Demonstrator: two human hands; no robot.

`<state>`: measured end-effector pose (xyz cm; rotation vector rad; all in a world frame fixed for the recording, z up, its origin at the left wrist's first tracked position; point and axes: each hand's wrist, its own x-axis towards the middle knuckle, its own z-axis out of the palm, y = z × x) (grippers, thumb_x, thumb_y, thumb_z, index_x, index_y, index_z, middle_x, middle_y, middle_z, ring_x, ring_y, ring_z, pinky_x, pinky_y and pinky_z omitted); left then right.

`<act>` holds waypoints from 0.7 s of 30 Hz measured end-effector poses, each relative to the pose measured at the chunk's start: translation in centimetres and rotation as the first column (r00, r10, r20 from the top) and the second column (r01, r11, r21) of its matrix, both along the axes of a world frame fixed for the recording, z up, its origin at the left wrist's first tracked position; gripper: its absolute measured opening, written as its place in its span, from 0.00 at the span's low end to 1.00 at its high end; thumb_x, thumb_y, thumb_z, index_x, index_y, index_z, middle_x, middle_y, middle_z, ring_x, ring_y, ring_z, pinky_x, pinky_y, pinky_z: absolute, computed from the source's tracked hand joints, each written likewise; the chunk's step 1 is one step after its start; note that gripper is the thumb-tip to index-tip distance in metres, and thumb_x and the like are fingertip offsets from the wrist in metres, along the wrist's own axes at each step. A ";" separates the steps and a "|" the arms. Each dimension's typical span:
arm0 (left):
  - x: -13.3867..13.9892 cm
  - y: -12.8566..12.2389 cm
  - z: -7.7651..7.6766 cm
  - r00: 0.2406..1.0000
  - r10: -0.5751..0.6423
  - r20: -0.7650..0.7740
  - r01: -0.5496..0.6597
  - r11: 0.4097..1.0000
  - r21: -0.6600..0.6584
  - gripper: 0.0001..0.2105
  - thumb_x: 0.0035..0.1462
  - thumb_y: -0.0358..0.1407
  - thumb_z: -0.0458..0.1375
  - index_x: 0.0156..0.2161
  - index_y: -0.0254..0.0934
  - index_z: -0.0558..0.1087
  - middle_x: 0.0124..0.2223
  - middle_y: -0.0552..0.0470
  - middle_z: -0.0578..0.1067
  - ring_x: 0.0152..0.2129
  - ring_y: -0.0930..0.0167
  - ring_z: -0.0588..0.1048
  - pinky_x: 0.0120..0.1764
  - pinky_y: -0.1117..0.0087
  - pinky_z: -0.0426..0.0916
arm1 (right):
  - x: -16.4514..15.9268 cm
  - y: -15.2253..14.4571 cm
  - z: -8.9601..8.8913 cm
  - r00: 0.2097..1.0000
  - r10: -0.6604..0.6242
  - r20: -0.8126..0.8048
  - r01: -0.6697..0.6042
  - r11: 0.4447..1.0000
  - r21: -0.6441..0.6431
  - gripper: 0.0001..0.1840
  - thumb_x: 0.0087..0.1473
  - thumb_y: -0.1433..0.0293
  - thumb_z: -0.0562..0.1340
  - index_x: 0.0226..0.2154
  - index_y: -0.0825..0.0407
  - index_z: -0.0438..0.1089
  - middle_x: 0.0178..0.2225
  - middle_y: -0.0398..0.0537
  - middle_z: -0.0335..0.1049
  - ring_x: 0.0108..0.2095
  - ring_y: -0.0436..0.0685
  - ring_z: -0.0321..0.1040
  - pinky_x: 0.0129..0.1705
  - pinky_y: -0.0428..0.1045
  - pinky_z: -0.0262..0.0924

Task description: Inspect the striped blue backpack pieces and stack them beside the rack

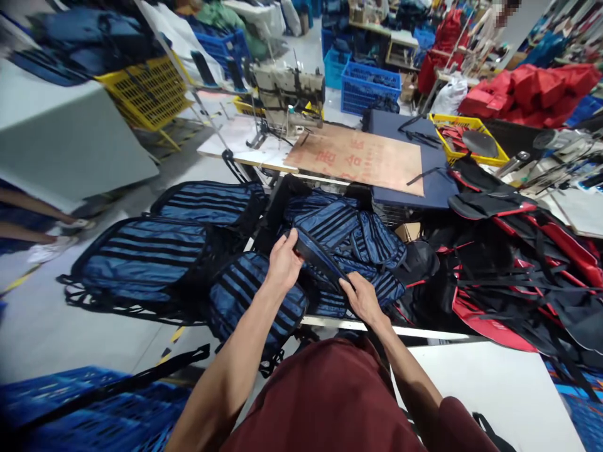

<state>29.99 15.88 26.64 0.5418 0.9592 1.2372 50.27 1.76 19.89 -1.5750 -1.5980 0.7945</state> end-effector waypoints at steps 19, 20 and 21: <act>-3.8 -2.3 -1.2 0.955 0.135 -0.265 -0.098 0.984 0.148 0.25 0.53 0.55 0.74 0.44 0.38 0.76 0.36 0.53 0.80 0.30 0.70 0.76 0.36 0.70 0.72 | -3.5 0.2 1.1 0.993 0.097 -0.063 -0.099 0.994 -0.036 0.29 0.76 0.46 0.57 0.29 0.47 0.62 0.28 0.40 0.62 0.30 0.55 0.57 0.36 0.49 0.53; -3.2 -2.6 -1.1 0.961 0.092 -0.259 -0.055 0.987 0.149 0.26 0.52 0.55 0.75 0.45 0.38 0.76 0.36 0.53 0.79 0.30 0.70 0.76 0.36 0.70 0.72 | -3.6 0.4 1.2 0.994 0.078 -0.079 -0.082 0.996 -0.045 0.29 0.76 0.45 0.57 0.29 0.47 0.62 0.28 0.40 0.62 0.30 0.55 0.56 0.36 0.49 0.53; -2.4 -3.3 -1.3 0.966 0.046 -0.253 -0.007 0.988 0.153 0.26 0.52 0.54 0.75 0.46 0.38 0.76 0.37 0.53 0.79 0.30 0.70 0.76 0.37 0.70 0.72 | -3.8 0.7 1.3 0.994 0.056 -0.097 -0.061 0.997 -0.053 0.30 0.75 0.44 0.56 0.29 0.47 0.63 0.28 0.40 0.62 0.30 0.55 0.56 0.36 0.49 0.53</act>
